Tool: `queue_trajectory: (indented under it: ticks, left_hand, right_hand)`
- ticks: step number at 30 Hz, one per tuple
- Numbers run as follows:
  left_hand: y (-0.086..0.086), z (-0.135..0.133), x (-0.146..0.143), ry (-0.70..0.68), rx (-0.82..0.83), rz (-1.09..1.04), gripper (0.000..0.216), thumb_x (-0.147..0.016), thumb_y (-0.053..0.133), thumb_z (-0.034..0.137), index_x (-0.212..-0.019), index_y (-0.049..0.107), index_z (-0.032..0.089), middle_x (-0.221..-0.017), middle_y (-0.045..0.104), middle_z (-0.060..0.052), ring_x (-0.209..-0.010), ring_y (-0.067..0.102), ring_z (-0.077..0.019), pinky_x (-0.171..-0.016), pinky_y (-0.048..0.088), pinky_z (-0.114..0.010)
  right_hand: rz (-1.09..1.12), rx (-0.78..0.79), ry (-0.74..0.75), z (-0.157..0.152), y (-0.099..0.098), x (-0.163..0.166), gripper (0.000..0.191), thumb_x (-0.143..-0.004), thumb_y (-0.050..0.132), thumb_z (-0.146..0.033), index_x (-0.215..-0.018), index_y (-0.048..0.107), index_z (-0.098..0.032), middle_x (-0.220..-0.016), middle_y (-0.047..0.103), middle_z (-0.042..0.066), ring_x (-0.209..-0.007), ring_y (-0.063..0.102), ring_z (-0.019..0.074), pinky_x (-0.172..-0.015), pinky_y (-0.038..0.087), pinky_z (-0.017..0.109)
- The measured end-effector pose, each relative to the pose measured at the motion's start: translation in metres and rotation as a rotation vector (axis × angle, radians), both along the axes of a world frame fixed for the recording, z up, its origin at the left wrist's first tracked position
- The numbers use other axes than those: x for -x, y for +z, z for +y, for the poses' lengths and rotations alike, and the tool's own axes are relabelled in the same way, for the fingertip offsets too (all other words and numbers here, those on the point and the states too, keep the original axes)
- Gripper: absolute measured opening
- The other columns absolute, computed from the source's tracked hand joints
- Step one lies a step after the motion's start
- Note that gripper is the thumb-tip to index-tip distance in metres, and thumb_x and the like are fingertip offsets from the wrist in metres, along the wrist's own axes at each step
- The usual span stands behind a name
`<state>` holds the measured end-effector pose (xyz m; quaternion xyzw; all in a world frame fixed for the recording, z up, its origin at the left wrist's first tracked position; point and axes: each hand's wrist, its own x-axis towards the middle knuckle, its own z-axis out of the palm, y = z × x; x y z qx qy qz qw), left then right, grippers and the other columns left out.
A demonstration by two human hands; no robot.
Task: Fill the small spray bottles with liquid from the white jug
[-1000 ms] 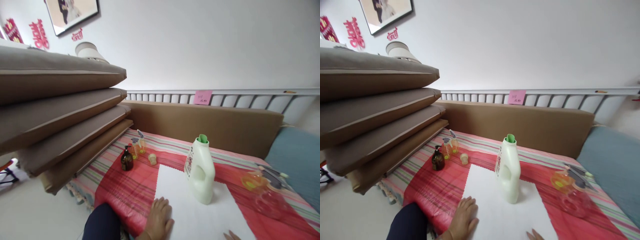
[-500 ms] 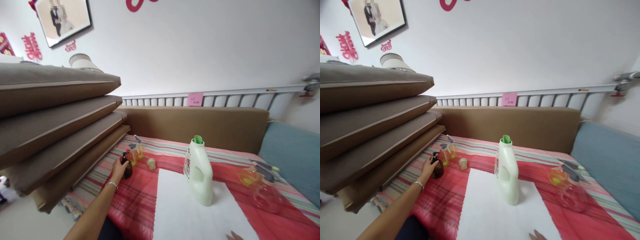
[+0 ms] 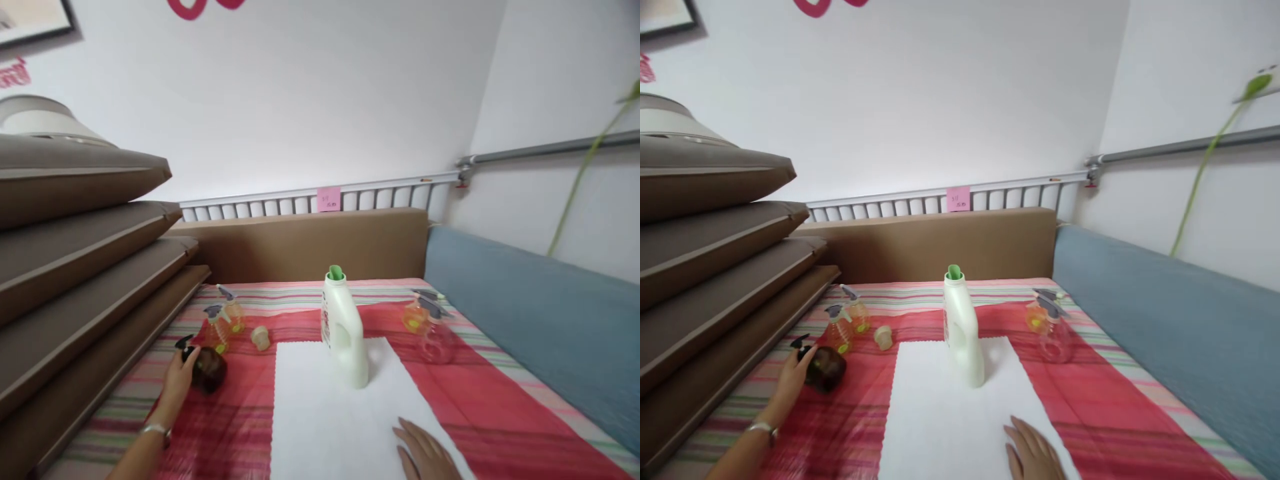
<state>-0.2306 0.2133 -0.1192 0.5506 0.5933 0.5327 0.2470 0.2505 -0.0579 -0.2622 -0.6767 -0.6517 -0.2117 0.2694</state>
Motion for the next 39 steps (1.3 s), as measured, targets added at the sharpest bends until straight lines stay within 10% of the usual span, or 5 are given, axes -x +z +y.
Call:
queue_trajectory:
  ticks: [8,13,19,32,39]
  left_hand:
    - [0.072,-0.101,-0.060,-0.490,0.018,-0.337,0.041,-0.073,0.067,0.046,-0.101,0.066,0.017,-0.108,0.069,-0.009,-0.110,0.058,-0.0271,-0.097,0.042,-0.035]
    - [0.098,-0.165,-0.101,-0.725,0.036,-0.517,0.028,-0.076,0.068,0.033,-0.099,0.065,0.018,-0.111,0.069,-0.010,-0.113,0.057,-0.0281,-0.102,0.037,-0.040]
    - [0.091,-0.204,-0.129,-0.956,0.086,-0.608,0.022,-0.080,0.064,0.028,-0.101,0.063,0.020,-0.118,0.066,-0.012,-0.117,0.054,-0.0310,-0.103,0.037,-0.045]
    - [0.105,-0.230,-0.141,-0.736,0.016,-0.817,0.029,-0.074,0.071,0.040,-0.094,0.064,0.020,-0.110,0.070,-0.012,-0.115,0.056,-0.0298,-0.101,0.039,-0.046]
    - [0.105,-0.231,-0.145,-0.838,0.046,-0.802,0.027,-0.077,0.068,0.040,-0.094,0.063,0.020,-0.110,0.070,-0.013,-0.108,0.061,-0.0295,-0.094,0.045,-0.043]
  right_hand:
    - [0.457,0.093,0.035,-0.003,0.037,0.012,0.033,-0.079,0.051,-0.040,-0.098,0.071,-0.020,-0.111,0.068,0.013,-0.105,0.060,0.0327,-0.093,0.046,0.053]
    - [1.322,0.150,0.054,-0.013,0.110,0.062,0.050,-0.072,0.060,-0.056,-0.106,0.063,-0.020,-0.118,0.062,0.015,-0.109,0.057,0.0342,-0.093,0.044,0.052]
    - [2.314,0.789,0.785,-0.033,0.174,0.155,0.072,-0.080,0.035,-0.075,-0.122,0.055,-0.020,-0.112,0.064,0.012,-0.096,0.063,0.0357,-0.065,0.055,0.045]
    - [2.242,0.267,1.046,-0.046,0.207,0.179,0.079,-0.060,0.082,-0.017,-0.129,0.046,-0.036,-0.131,0.056,0.002,-0.117,0.052,0.0278,-0.084,0.049,0.039]
    - [2.321,0.668,1.101,-0.040,0.198,0.179,0.063,-0.085,0.046,-0.063,-0.125,0.054,-0.016,-0.114,0.065,0.014,-0.090,0.064,0.0245,-0.059,0.052,0.030]
